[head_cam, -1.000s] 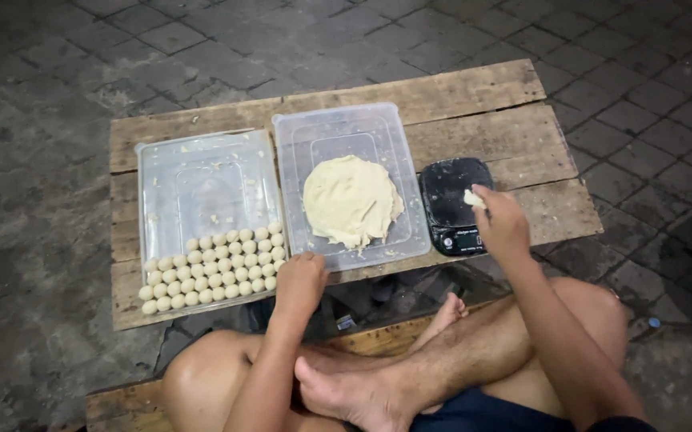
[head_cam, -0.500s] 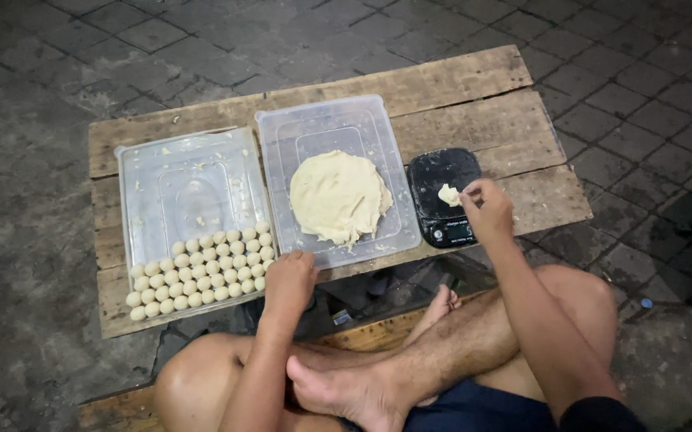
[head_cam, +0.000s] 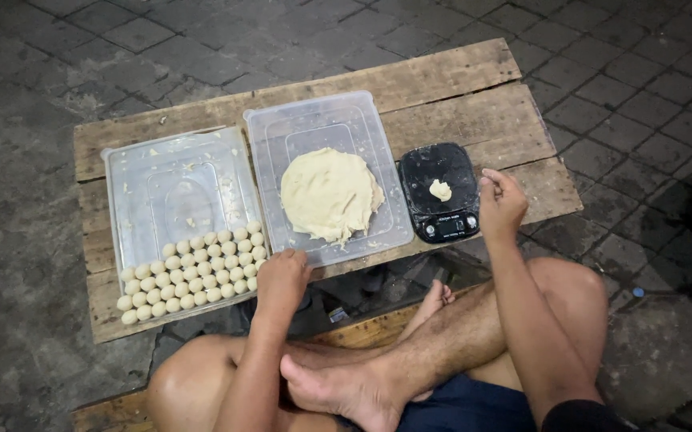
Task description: Portioning a large mass of dough into small pieces, weighing them on a digital scale, and rolling them into uniform balls.
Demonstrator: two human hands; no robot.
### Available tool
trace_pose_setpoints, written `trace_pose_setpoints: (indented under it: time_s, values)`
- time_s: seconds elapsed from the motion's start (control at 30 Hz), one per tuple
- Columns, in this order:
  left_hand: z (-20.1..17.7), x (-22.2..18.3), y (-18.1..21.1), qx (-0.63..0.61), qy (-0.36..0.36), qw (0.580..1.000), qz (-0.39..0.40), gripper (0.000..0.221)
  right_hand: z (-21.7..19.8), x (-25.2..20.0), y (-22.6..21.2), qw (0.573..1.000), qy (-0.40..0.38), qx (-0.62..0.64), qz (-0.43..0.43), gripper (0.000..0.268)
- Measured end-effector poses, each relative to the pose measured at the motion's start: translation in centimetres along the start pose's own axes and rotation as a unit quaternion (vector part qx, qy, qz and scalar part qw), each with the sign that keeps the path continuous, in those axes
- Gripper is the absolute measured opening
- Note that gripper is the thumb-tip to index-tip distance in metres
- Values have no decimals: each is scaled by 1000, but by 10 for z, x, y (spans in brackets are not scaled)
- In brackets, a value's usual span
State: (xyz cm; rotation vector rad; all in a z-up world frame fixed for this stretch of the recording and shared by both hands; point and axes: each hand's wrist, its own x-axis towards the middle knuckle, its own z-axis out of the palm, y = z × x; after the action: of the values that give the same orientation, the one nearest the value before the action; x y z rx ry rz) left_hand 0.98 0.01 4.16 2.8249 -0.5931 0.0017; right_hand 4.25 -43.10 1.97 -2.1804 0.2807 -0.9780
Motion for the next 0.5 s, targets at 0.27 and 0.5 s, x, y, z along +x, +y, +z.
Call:
trace_pose_setpoints:
  time_s: [0.27,0.5]
  values:
    - [-3,1,2,0,0,1000,-5,21,2,-2,-16,996,-73,-33,-44,20]
    - [0,0,-2,-8,-6,1000,-12,21,4,-3,-22,986,-132,-52,-92,25]
